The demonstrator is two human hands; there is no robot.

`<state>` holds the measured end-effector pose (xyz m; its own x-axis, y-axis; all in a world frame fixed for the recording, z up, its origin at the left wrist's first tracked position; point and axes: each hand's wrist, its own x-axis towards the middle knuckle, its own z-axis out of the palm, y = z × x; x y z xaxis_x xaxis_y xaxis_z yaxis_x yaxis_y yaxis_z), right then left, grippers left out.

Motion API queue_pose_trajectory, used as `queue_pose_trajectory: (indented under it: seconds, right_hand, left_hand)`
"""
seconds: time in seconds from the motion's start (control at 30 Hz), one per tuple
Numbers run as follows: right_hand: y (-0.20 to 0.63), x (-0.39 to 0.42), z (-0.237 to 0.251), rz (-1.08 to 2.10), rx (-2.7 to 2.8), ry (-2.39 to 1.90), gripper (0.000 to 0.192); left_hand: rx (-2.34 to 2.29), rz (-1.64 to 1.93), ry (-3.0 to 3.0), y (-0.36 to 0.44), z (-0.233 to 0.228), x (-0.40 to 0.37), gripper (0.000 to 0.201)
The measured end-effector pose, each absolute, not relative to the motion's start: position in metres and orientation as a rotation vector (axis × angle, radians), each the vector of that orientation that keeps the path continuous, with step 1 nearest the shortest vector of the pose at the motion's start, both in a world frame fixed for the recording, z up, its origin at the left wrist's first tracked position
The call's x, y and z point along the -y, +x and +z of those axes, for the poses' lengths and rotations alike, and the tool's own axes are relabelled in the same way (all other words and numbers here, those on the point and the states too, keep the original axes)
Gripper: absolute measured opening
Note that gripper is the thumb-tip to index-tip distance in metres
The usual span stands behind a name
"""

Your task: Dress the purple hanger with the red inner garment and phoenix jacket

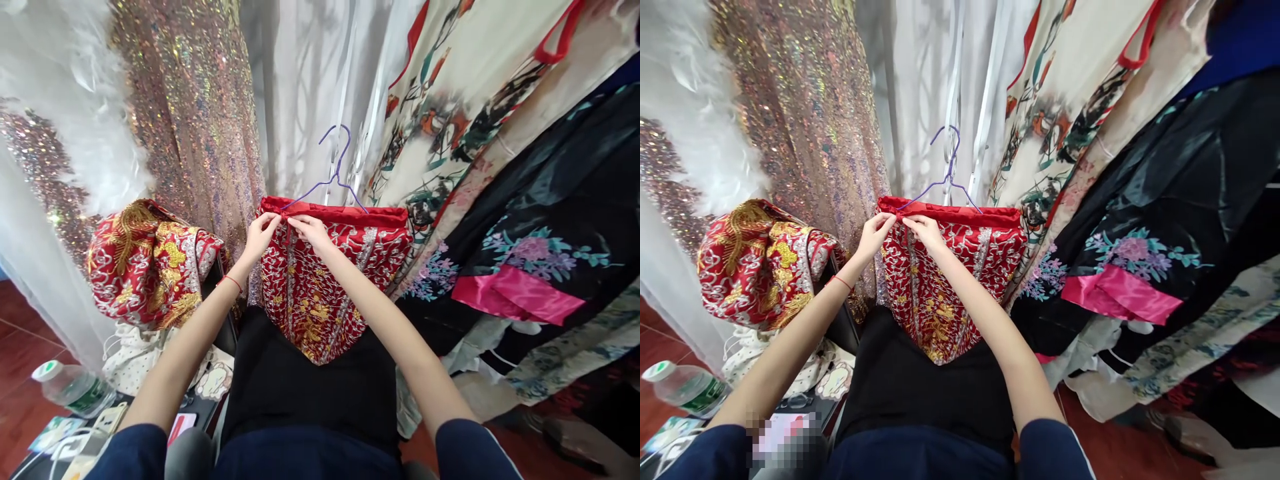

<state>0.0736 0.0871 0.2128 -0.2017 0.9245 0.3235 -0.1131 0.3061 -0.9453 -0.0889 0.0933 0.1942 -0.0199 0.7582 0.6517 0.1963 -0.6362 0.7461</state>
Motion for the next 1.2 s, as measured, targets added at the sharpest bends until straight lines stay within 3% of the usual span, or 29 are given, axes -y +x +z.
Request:
queue_pose_trajectory:
  seconds: [0.1, 0.17, 0.27, 0.33, 0.43, 0.6, 0.7, 0.97, 1.1, 1.2]
  right_hand:
    - [0.077, -0.087, 0.215, 0.938, 1.520, -0.821, 0.017]
    - [0.080, -0.084, 0.217, 0.580, 1.681, -0.899, 0.009]
    - [0.083, -0.078, 0.219, 0.025, 1.950, -1.077, 0.018]
    - [0.084, -0.074, 0.216, -0.121, 2.041, -1.200, 0.022]
    - [0.083, -0.073, 0.210, -0.069, 2.012, -1.317, 0.023]
    - [0.077, -0.080, 0.205, 0.420, 1.821, -1.153, 0.040]
    - [0.072, -0.084, 0.208, 0.581, 1.781, -1.067, 0.037]
    - [0.072, -0.067, 0.201, 0.234, 1.765, -1.307, 0.020]
    - [0.059, -0.056, 0.196, 0.124, 1.705, -1.334, 0.027]
    - [0.041, -0.049, 0.201, 0.078, 1.775, -1.287, 0.027]
  left_hand:
    - [-1.025, 1.744, 1.865, -0.090, 0.195, -0.090, 0.027]
    - [-1.115, 1.805, 1.946, -0.090, 0.196, -0.087, 0.023]
    - [-1.243, 1.861, 2.063, -0.092, 0.197, -0.085, 0.017]
    - [-1.303, 1.834, 2.074, -0.093, 0.195, -0.086, 0.015]
    - [-1.353, 1.784, 2.073, -0.096, 0.189, -0.087, 0.015]
    - [-1.394, 1.696, 2.179, -0.096, 0.183, -0.085, 0.018]
    - [-1.426, 1.643, 2.261, -0.095, 0.184, -0.082, 0.016]
    - [-1.703, 1.318, 2.514, -0.115, 0.213, -0.038, 0.025]
    - [-2.203, 1.165, 2.477, -0.149, 0.218, 0.020, 0.052]
    - [-2.715, 0.953, 2.093, -0.174, 0.203, 0.058, 0.079]
